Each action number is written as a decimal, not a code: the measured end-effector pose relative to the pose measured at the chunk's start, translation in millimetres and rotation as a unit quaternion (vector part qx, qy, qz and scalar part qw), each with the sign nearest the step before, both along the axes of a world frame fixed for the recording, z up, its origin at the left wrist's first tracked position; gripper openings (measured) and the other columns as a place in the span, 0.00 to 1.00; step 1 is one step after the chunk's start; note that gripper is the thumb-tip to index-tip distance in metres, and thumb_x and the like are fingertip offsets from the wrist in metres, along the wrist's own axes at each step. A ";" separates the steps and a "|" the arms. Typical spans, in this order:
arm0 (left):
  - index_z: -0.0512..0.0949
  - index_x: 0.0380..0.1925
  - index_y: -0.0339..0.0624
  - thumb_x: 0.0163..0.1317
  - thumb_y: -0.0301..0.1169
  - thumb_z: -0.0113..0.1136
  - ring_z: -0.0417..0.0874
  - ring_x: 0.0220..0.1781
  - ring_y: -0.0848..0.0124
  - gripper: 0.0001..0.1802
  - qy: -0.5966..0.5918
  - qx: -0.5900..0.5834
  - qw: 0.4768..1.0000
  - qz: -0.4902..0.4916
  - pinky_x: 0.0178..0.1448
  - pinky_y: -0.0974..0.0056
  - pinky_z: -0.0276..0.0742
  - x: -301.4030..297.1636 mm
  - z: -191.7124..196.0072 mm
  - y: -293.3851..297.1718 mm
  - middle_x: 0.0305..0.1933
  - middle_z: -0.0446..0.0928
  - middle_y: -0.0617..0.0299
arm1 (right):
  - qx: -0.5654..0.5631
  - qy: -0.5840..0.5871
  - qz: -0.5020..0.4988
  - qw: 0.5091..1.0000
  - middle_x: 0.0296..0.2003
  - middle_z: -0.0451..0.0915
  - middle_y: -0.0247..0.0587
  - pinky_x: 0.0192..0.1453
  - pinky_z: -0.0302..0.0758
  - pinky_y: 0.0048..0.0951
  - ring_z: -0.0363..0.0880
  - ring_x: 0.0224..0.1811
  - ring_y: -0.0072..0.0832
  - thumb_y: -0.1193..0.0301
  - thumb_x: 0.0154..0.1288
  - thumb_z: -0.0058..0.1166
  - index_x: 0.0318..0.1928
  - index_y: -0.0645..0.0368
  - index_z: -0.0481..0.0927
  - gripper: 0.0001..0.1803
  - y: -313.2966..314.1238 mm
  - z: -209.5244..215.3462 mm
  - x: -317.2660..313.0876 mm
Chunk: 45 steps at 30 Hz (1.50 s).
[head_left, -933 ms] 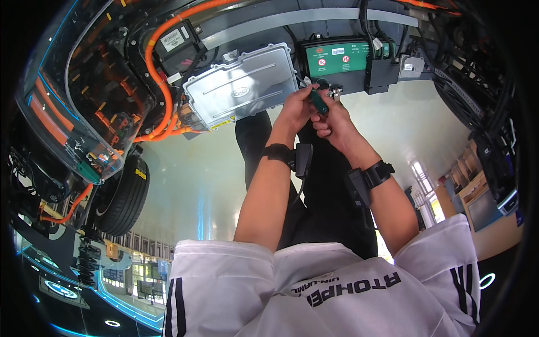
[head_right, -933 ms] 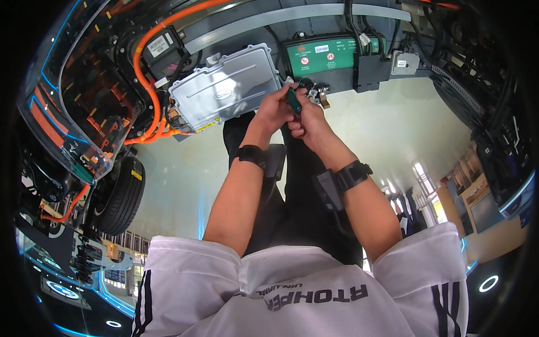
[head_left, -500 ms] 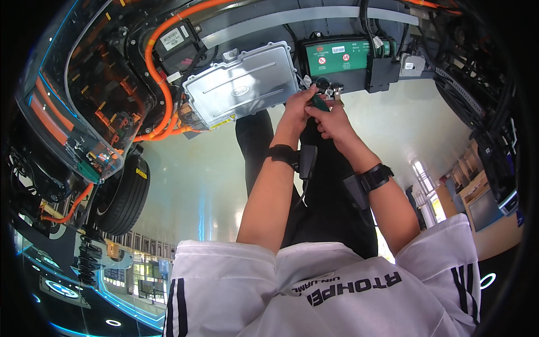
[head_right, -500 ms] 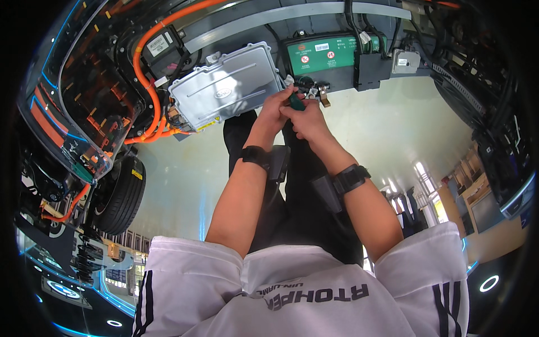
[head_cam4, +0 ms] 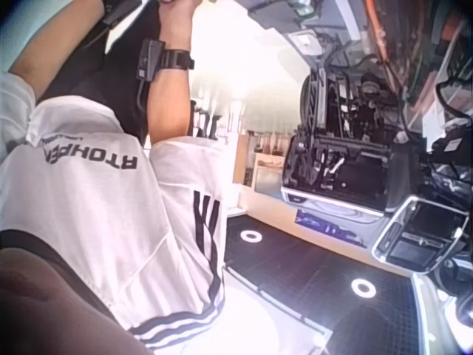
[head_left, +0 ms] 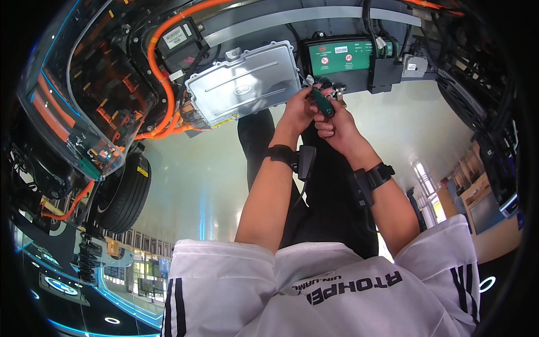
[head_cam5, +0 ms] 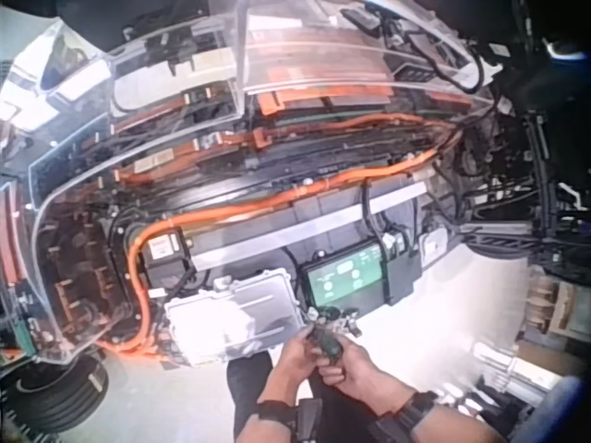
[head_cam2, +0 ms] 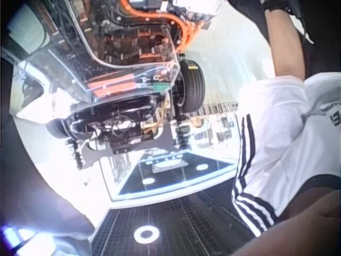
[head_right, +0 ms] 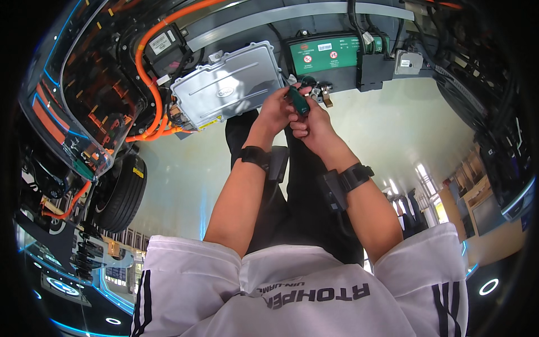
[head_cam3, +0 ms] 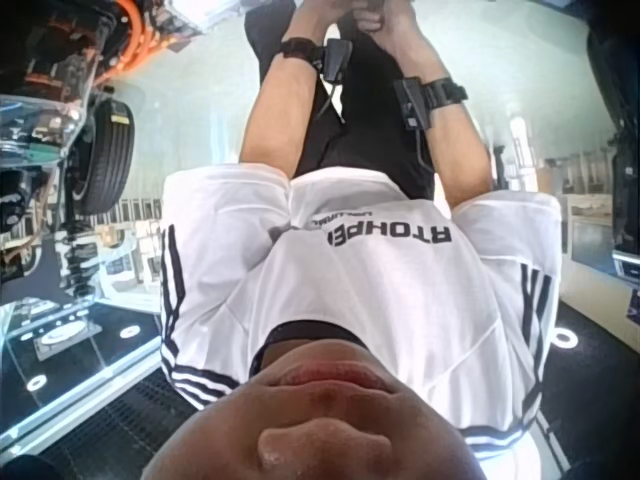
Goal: The person uses a screwdriver to tighten screws on a silver metal casing located under the chassis of a vehicle. The person works methodically, moving from one screw to the next along the edge of the casing.
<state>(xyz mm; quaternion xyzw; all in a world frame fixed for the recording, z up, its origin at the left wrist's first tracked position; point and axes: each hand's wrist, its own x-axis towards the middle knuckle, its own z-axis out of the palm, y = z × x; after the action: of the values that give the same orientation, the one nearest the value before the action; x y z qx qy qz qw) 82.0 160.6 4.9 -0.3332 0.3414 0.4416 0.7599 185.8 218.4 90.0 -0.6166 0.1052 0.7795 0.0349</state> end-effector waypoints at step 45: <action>0.73 0.45 0.34 0.70 0.41 0.48 0.81 0.36 0.67 0.19 0.034 -0.009 0.999 -0.032 0.37 0.65 0.77 2.7 -2.7 1.5 0.39 0.81 0.52 | -0.028 -0.054 0.061 0.996 0.23 0.69 0.31 0.17 0.56 0.16 0.63 0.17 0.14 0.59 0.66 0.52 0.45 0.56 0.70 0.15 8.3 5.8 -15.0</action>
<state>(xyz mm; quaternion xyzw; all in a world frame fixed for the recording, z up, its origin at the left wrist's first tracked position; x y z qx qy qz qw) 84.7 162.1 2.2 -0.3134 0.3814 0.4256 0.7584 170.7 226.6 95.8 -0.6635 0.0866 0.7427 -0.0245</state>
